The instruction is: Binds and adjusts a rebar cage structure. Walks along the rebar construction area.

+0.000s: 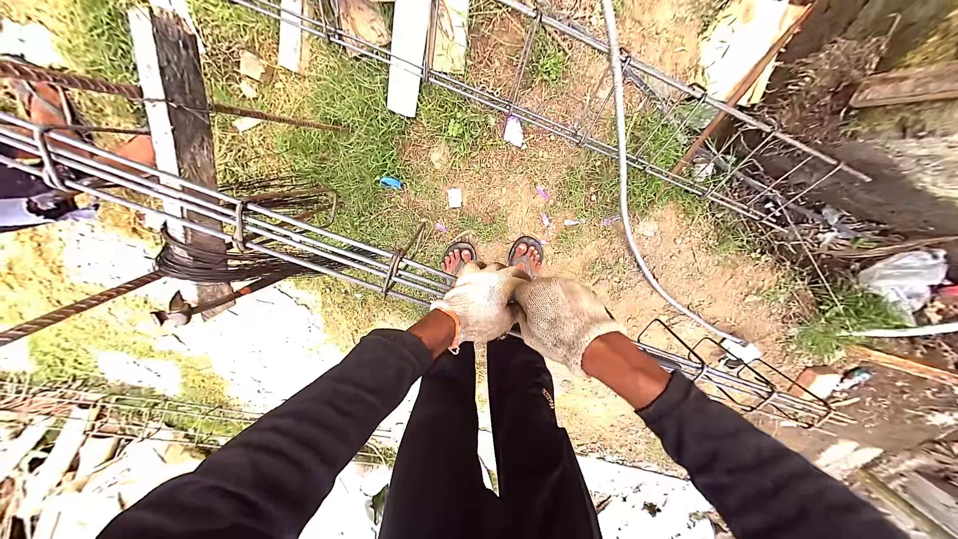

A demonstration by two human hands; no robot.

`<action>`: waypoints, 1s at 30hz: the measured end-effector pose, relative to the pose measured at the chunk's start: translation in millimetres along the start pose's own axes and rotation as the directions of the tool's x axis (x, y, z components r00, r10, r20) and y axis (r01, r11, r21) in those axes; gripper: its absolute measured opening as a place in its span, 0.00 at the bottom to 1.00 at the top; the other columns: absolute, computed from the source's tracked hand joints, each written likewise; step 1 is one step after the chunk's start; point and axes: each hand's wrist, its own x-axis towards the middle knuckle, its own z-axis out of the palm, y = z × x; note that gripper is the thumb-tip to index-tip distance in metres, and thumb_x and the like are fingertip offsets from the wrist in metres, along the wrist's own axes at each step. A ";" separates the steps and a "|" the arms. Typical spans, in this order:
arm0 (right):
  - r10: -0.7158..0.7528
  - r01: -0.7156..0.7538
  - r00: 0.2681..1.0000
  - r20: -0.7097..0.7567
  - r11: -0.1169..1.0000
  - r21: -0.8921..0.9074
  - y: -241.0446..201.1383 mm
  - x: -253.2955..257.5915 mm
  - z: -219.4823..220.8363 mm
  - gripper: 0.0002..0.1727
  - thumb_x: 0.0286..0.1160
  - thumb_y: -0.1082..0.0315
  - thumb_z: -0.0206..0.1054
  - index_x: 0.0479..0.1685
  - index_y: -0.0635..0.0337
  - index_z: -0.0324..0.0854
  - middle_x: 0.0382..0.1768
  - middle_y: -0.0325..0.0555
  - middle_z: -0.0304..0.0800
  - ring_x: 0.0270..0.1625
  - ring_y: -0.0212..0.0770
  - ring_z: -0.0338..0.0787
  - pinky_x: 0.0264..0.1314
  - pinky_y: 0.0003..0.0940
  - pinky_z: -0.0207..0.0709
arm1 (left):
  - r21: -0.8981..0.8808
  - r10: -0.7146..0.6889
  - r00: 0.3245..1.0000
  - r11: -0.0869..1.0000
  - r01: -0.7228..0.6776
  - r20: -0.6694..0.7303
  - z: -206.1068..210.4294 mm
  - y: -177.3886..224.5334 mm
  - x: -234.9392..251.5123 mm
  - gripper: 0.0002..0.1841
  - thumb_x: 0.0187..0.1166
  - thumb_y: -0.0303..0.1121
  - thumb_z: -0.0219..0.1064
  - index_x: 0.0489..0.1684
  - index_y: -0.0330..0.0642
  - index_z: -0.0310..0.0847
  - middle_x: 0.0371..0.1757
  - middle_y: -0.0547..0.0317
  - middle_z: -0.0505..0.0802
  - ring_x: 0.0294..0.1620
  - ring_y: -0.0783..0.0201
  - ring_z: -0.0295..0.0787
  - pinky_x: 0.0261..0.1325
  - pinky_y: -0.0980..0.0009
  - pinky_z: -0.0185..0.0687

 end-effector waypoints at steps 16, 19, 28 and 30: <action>-0.213 0.216 0.967 0.138 0.976 -0.008 51.5 72.8 -13.9 0.08 0.76 0.57 0.68 0.36 0.48 0.88 0.35 0.45 0.91 0.42 0.51 0.92 0.42 0.62 0.82 | -0.108 -0.077 0.847 0.994 0.023 -0.527 46.0 9.1 -22.3 0.17 0.74 0.38 0.71 0.59 0.44 0.83 0.72 0.55 0.86 0.77 0.55 0.79 0.79 0.48 0.74; -0.233 0.233 0.962 0.143 0.972 0.018 53.7 83.9 -13.6 0.07 0.73 0.59 0.71 0.40 0.49 0.88 0.38 0.46 0.91 0.44 0.52 0.91 0.45 0.63 0.83 | 0.088 0.033 0.830 0.996 0.020 -0.557 63.1 9.9 -22.4 0.10 0.77 0.41 0.65 0.45 0.51 0.91 0.68 0.54 0.88 0.76 0.51 0.79 0.83 0.47 0.68; -0.279 0.275 0.947 0.159 0.960 0.047 50.1 86.5 -31.9 0.08 0.73 0.64 0.71 0.48 0.50 0.89 0.41 0.46 0.93 0.47 0.50 0.92 0.49 0.61 0.83 | 0.197 -0.038 0.845 0.966 0.168 -0.534 64.7 23.9 -7.4 0.10 0.78 0.40 0.66 0.49 0.61 0.92 0.59 0.50 0.90 0.63 0.45 0.84 0.72 0.40 0.71; -0.276 0.275 0.952 0.134 0.961 0.030 51.6 87.2 -30.6 0.07 0.73 0.63 0.71 0.46 0.48 0.90 0.40 0.45 0.93 0.47 0.50 0.92 0.49 0.61 0.83 | 0.166 -0.009 0.828 0.978 0.123 -0.561 65.1 24.7 -10.4 0.09 0.77 0.38 0.66 0.47 0.59 0.93 0.60 0.50 0.90 0.64 0.44 0.84 0.72 0.39 0.70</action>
